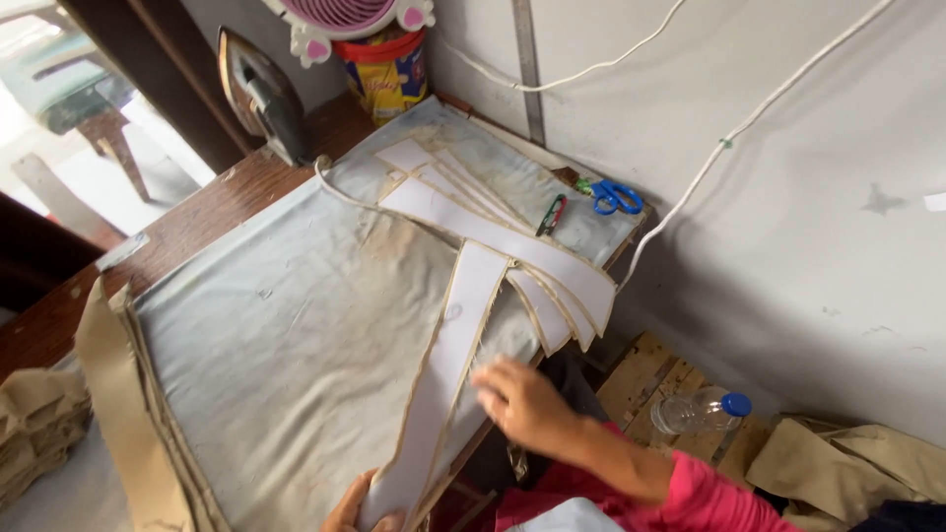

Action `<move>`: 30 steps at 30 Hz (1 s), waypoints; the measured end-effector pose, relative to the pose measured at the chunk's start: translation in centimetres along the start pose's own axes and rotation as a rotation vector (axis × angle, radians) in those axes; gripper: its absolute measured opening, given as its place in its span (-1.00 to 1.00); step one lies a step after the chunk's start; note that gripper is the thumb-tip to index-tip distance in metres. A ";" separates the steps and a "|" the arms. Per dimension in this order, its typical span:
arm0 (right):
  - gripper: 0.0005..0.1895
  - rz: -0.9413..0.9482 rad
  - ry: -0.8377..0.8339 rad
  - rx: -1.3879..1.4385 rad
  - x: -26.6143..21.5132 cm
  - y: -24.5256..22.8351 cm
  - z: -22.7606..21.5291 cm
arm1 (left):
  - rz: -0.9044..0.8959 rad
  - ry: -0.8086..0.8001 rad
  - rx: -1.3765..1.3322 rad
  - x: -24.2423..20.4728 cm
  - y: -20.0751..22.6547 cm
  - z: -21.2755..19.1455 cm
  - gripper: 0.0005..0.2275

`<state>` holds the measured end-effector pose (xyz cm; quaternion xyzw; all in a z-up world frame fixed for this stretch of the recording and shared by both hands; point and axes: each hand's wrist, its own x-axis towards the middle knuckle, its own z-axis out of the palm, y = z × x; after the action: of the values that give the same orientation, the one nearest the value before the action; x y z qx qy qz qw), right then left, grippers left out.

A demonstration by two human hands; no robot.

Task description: Folding and stacking pre-cut fabric components on a workbench in a sewing factory.

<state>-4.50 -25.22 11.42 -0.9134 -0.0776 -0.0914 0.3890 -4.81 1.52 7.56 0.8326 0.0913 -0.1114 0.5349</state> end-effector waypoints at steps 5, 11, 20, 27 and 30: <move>-0.24 -0.168 -0.383 -0.293 6.0 -0.3 -1.5 | 0.120 -0.583 0.617 0.2 2.8 -6.3 -0.73; -0.63 0.086 -0.791 -0.365 10.1 -0.3 -0.3 | -0.054 -0.402 0.394 1.1 4.2 -10.8 -0.56; -0.70 0.084 -0.921 0.082 4.2 -5.2 -2.1 | 0.179 0.328 -0.406 1.3 9.8 -11.4 -0.49; -0.81 0.327 -0.293 0.909 4.8 -8.6 -0.1 | 0.220 -0.050 -0.434 2.8 15.5 -3.9 -0.55; -0.87 0.359 -0.034 1.012 4.8 -8.5 0.1 | 0.093 -0.121 -0.630 2.6 15.5 -2.4 -0.55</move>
<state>-1.61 -18.94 18.35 -0.6119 0.0393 0.0402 0.7889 2.14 -2.55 21.30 0.6211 0.0511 -0.1025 0.7753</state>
